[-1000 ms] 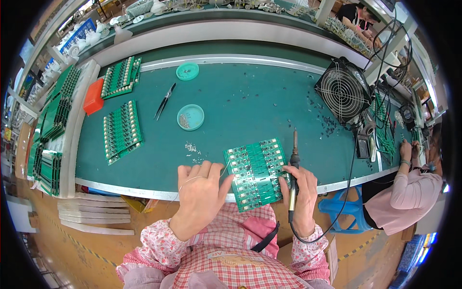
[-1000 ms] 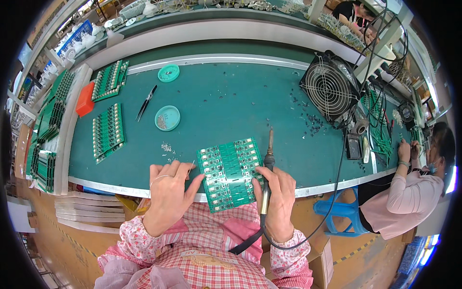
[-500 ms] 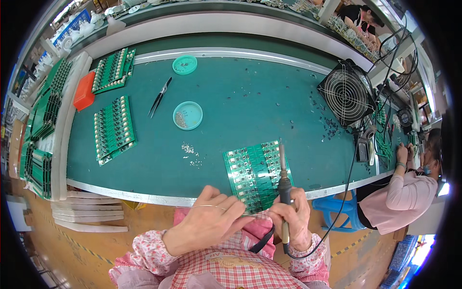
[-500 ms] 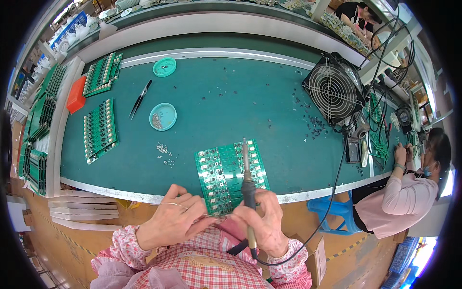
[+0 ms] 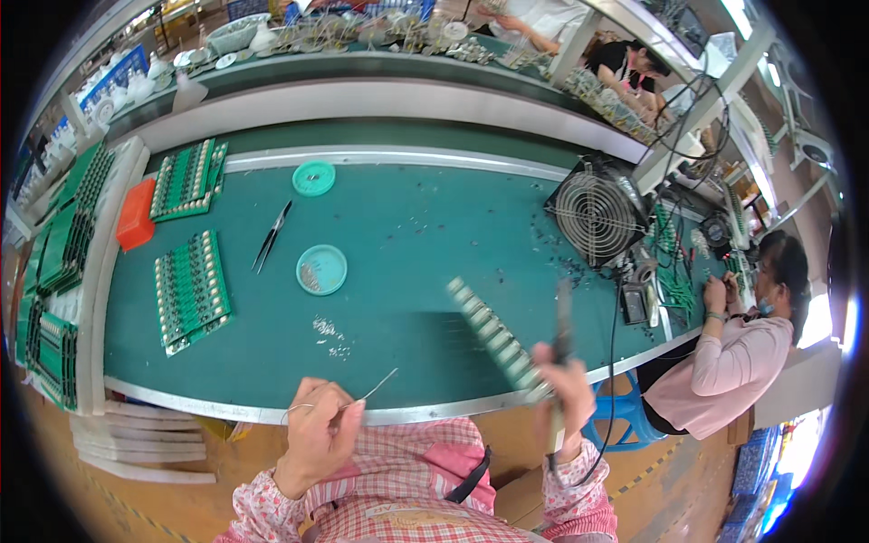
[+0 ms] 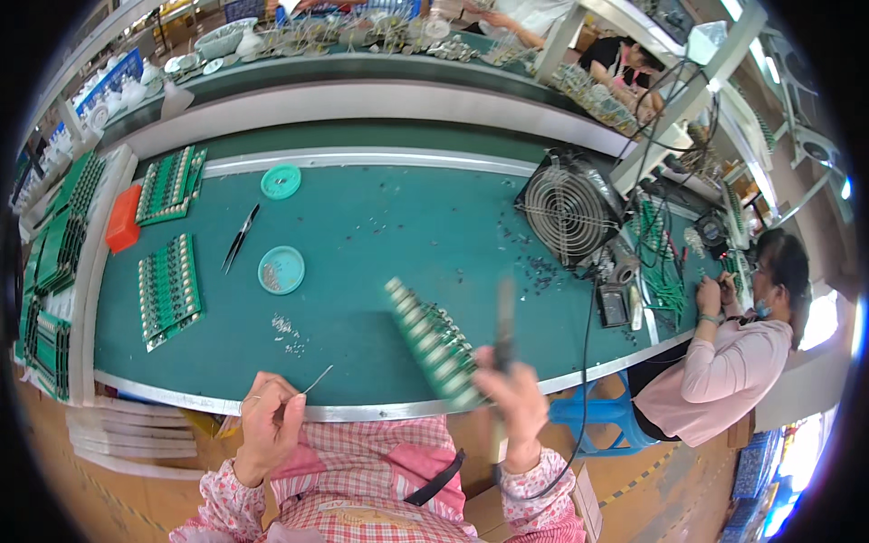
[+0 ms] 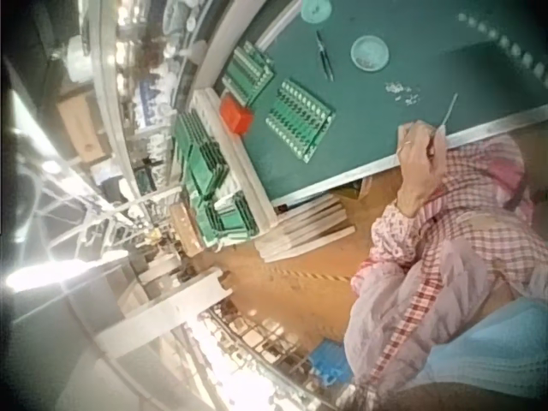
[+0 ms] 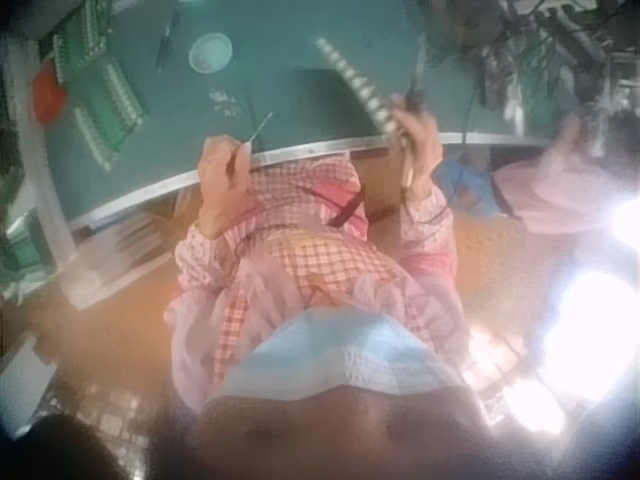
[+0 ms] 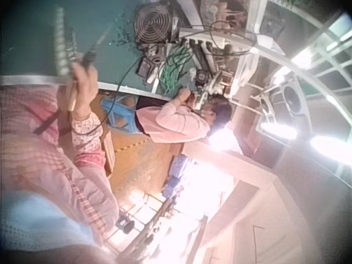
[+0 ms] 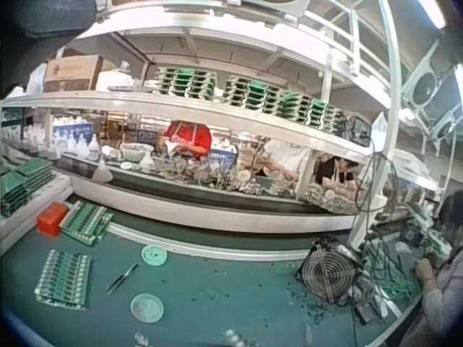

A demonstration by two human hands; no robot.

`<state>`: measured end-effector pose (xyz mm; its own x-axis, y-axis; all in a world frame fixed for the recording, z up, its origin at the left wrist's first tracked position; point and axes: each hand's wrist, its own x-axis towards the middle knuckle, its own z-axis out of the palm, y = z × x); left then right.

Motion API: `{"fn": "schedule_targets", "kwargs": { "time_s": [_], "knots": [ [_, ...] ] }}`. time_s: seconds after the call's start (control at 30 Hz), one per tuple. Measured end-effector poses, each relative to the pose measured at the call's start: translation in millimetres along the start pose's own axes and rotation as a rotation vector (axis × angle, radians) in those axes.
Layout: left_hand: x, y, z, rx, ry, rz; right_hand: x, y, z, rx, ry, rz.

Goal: The person picks up circuit board panels from a stack and solders electronic components onto them using a soldering iron and solder wire.

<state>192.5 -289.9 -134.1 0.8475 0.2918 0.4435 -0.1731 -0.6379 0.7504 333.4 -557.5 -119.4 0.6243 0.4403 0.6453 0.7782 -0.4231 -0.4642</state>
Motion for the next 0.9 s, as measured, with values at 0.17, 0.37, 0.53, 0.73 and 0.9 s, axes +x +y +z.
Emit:
{"fn": "schedule_targets", "kwargs": {
  "time_s": [0.17,0.37,0.53,0.73,0.9],
  "knots": [
    [-4,1,3,-0.020,0.027,0.014,22,-7,-2,0.095,0.380,0.492],
    [-9,1,0,0.018,0.069,-0.001,12,-8,0,0.063,0.385,0.223],
    [-7,8,-7,-0.081,0.163,-0.182,5,-15,11,0.334,-0.245,-0.070],
    [-5,4,-2,0.058,0.065,-0.021,4,-8,3,-0.047,-0.514,-0.247],
    [-4,1,8,0.100,-0.023,0.045,-6,-13,18,-0.016,-0.372,-0.197]
  ]
}}
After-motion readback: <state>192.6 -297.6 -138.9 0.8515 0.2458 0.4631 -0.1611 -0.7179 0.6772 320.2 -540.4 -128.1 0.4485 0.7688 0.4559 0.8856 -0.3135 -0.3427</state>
